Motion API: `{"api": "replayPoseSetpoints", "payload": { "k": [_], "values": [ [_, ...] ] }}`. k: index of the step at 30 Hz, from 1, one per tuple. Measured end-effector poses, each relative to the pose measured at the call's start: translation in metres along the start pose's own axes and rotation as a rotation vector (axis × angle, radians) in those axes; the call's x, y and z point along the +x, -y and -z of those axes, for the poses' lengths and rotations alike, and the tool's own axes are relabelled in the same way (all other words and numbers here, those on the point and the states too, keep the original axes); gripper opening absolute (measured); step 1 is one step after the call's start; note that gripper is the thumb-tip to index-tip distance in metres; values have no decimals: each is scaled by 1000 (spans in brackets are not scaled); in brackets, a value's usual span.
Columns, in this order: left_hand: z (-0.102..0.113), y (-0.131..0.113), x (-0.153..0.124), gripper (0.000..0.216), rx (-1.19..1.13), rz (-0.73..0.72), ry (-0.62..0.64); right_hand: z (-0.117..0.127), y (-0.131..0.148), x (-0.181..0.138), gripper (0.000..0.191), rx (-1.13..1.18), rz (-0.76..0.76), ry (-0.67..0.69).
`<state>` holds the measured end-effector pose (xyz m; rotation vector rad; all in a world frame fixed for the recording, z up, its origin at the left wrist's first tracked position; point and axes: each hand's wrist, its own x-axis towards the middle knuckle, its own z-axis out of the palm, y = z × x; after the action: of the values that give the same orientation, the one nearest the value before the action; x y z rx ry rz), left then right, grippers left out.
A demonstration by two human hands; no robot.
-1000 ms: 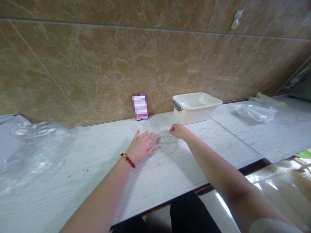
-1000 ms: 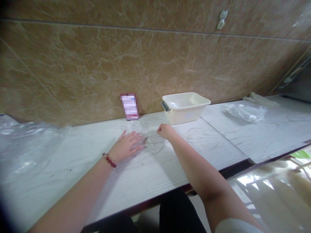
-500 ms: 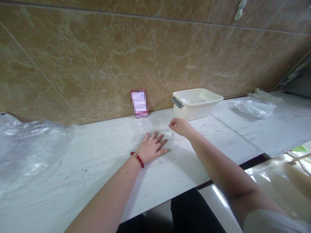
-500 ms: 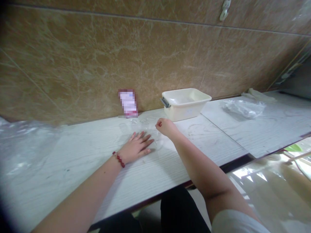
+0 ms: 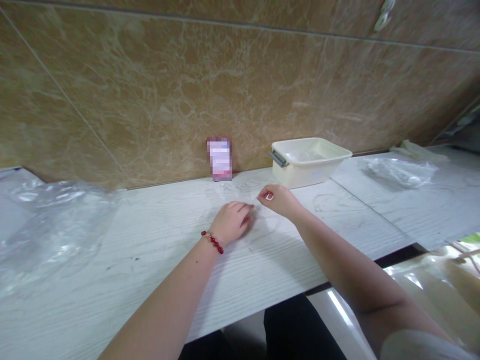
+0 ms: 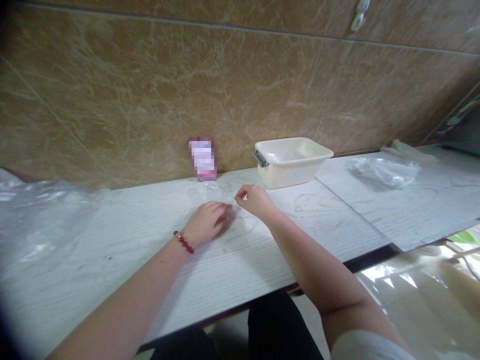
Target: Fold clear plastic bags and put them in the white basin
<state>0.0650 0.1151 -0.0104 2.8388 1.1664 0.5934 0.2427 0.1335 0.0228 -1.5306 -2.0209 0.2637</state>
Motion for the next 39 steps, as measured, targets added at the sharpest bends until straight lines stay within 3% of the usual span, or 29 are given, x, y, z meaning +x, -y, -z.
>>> {"api": "replayPoseSetpoints", "payload": {
  "k": [5,13,19,26,29,32,39],
  "values": [
    [1,2,0,40,-13,170,-158,-2,12,-6,10,-2,60,48],
    [1,4,1,16,39,29,-212,-12,15,-9,10,-4,100,104],
    [-2,5,1,14,0,49,-247,-18,15,-10,8,13,119,82],
    [-1,10,0,14,23,79,-216,-7,8,-8,16,40,228,196],
    [2,13,-1,15,20,68,-197,7,0,-6,25,11,195,271],
    [4,16,-2,15,16,66,-185,15,-7,-4,20,-82,135,266],
    [2,23,-2,16,22,72,-118,8,-9,-4,25,-200,151,412]
  ]
}}
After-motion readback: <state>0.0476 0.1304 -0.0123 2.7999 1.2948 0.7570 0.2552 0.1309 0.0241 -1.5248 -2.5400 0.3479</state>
